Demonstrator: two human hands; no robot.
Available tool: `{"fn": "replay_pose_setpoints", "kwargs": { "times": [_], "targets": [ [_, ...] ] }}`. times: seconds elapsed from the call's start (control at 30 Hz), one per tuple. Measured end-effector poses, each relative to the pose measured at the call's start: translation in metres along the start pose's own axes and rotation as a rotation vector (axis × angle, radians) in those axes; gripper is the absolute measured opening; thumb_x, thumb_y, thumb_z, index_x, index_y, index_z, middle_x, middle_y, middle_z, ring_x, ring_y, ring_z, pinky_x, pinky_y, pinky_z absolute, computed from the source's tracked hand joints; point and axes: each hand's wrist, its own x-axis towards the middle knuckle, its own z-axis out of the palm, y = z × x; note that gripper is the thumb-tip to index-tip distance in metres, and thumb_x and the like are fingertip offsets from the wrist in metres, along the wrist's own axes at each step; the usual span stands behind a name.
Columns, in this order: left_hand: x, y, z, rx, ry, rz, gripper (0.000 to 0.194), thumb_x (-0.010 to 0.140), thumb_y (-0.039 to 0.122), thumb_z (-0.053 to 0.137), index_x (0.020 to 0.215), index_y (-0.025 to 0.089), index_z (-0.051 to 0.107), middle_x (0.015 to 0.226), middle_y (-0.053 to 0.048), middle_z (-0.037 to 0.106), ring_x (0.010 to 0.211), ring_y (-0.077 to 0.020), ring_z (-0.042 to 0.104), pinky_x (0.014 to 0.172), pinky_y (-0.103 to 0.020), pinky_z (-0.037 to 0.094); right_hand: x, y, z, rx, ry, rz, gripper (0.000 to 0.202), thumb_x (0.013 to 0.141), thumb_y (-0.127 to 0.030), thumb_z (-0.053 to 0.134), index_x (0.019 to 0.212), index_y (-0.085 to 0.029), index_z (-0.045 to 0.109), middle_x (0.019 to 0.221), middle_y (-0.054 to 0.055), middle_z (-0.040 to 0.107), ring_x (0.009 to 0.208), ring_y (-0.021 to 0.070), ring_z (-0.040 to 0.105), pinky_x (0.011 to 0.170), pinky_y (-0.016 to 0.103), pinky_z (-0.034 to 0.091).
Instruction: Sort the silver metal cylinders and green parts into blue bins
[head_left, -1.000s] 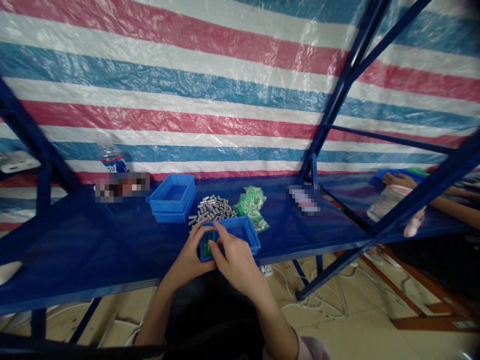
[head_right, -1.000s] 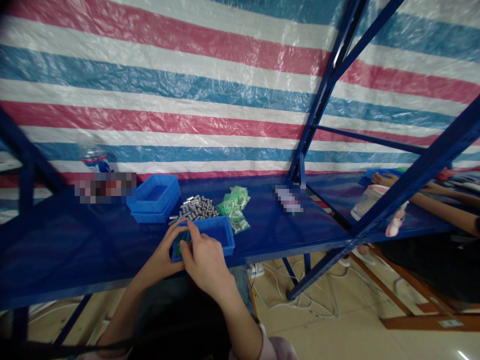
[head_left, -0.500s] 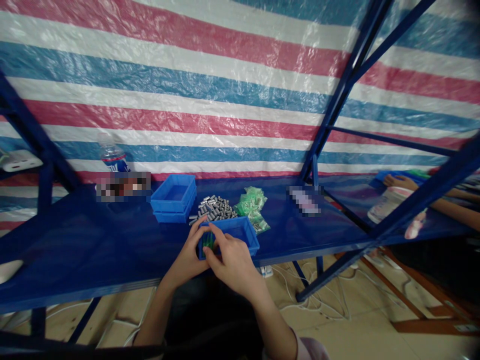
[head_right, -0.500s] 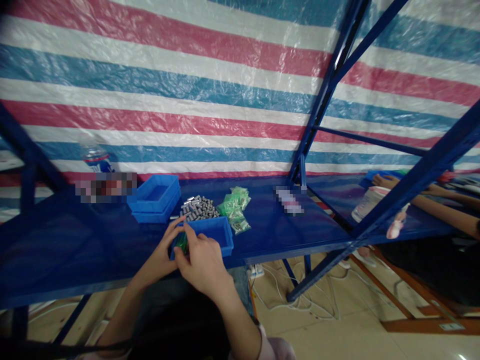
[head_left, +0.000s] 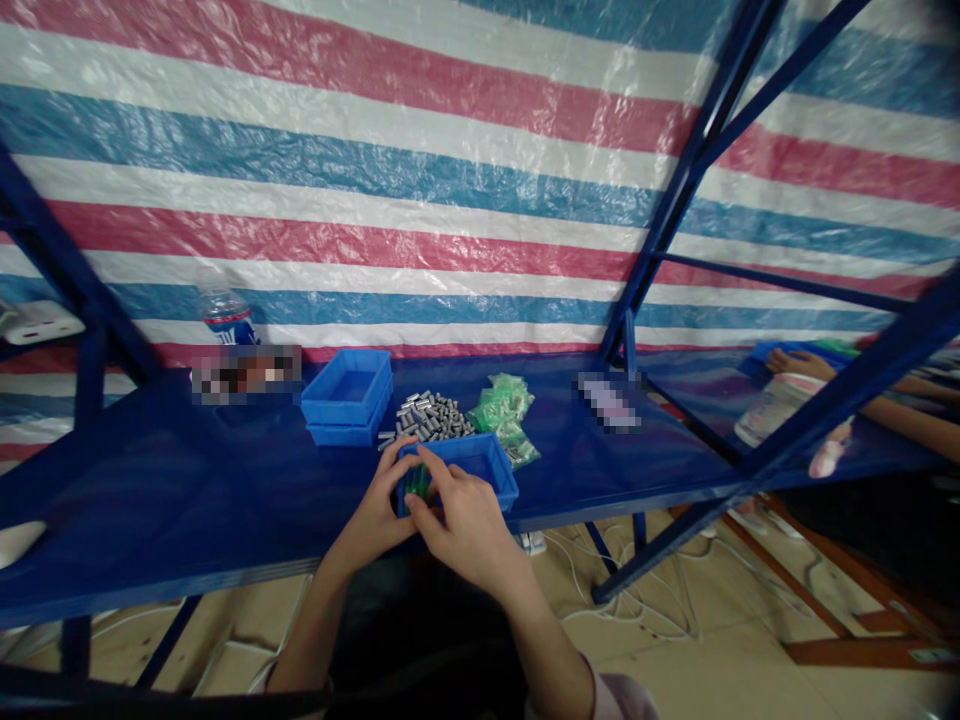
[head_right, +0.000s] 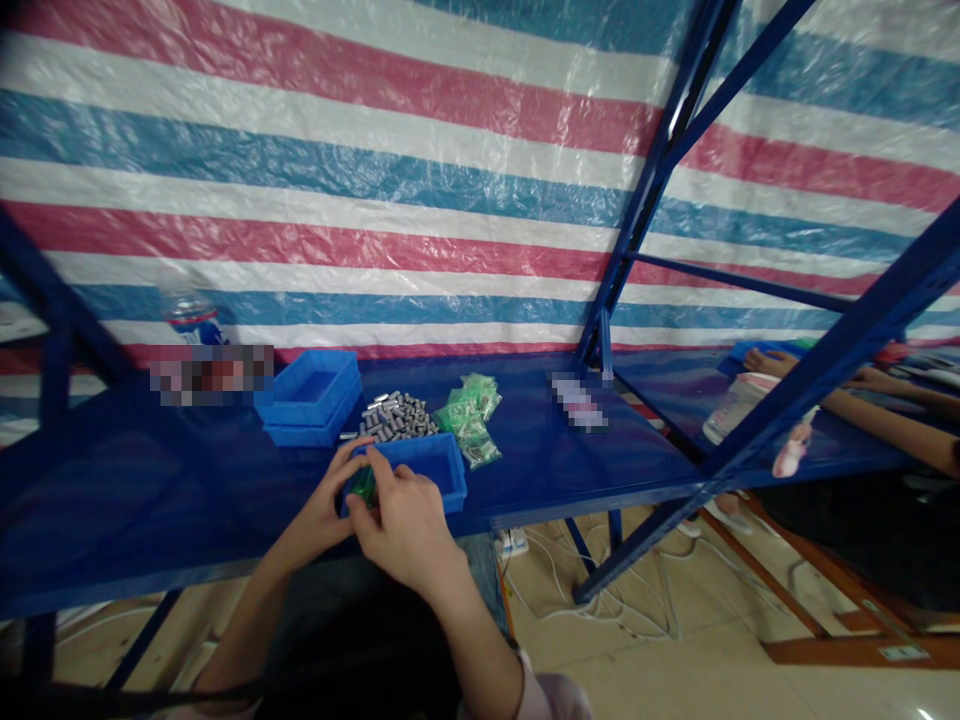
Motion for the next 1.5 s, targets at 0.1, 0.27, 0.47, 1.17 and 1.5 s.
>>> {"fn": "replay_pose_setpoints", "kwargs": {
  "times": [0.1, 0.27, 0.47, 1.17, 1.5],
  "targets": [
    [0.001, 0.0, 0.0, 0.0, 0.005, 0.008, 0.046, 0.076, 0.03, 0.067, 0.119, 0.023, 0.054, 0.141, -0.013, 0.037, 0.135, -0.0314, 0.035, 0.114, -0.049, 0.028, -0.001, 0.001, -0.001, 0.035, -0.002, 0.003, 0.053, 0.092, -0.036, 0.048, 0.141, -0.017, 0.038, 0.09, 0.008, 0.068, 0.084, 0.0229, 0.064, 0.076, 0.032, 0.047],
    [0.001, -0.001, 0.0, 0.012, 0.009, 0.004, 0.042, 0.075, 0.031, 0.068, 0.114, 0.023, 0.057, 0.14, -0.012, 0.039, 0.134, -0.0319, 0.036, 0.113, -0.048, 0.029, -0.002, 0.002, -0.003, 0.088, -0.012, 0.017, 0.056, 0.092, -0.041, 0.049, 0.142, -0.018, 0.038, 0.095, 0.009, 0.068, 0.086, 0.0227, 0.065, 0.078, 0.033, 0.048],
    [0.0, -0.001, 0.0, -0.009, 0.006, 0.0, 0.033, 0.075, 0.033, 0.068, 0.104, 0.022, 0.058, 0.139, -0.012, 0.038, 0.134, -0.0309, 0.036, 0.113, -0.047, 0.03, -0.002, 0.002, -0.005, 0.118, -0.016, 0.007, 0.056, 0.092, -0.04, 0.049, 0.143, -0.018, 0.037, 0.094, 0.008, 0.069, 0.087, 0.023, 0.064, 0.078, 0.033, 0.049],
    [0.001, 0.013, -0.003, 0.046, -0.044, -0.109, 0.033, 0.073, 0.042, 0.071, 0.093, 0.021, 0.055, 0.141, -0.011, 0.033, 0.134, -0.0318, 0.033, 0.109, -0.047, 0.032, -0.002, 0.134, -0.015, -0.182, 0.49, 0.543, 0.048, 0.088, -0.038, 0.05, 0.122, -0.005, 0.059, 0.115, 0.022, 0.06, 0.108, 0.0333, 0.052, 0.09, 0.044, 0.042],
    [0.001, 0.012, -0.002, 0.035, -0.044, -0.106, 0.033, 0.074, 0.042, 0.071, 0.093, 0.021, 0.054, 0.14, -0.01, 0.033, 0.135, -0.0317, 0.032, 0.11, -0.047, 0.03, -0.002, 0.13, -0.009, -0.328, 0.337, 0.575, 0.043, 0.087, -0.042, 0.055, 0.117, -0.013, 0.064, 0.126, 0.016, 0.058, 0.119, 0.0329, 0.049, 0.092, 0.042, 0.037]
  ]
}}
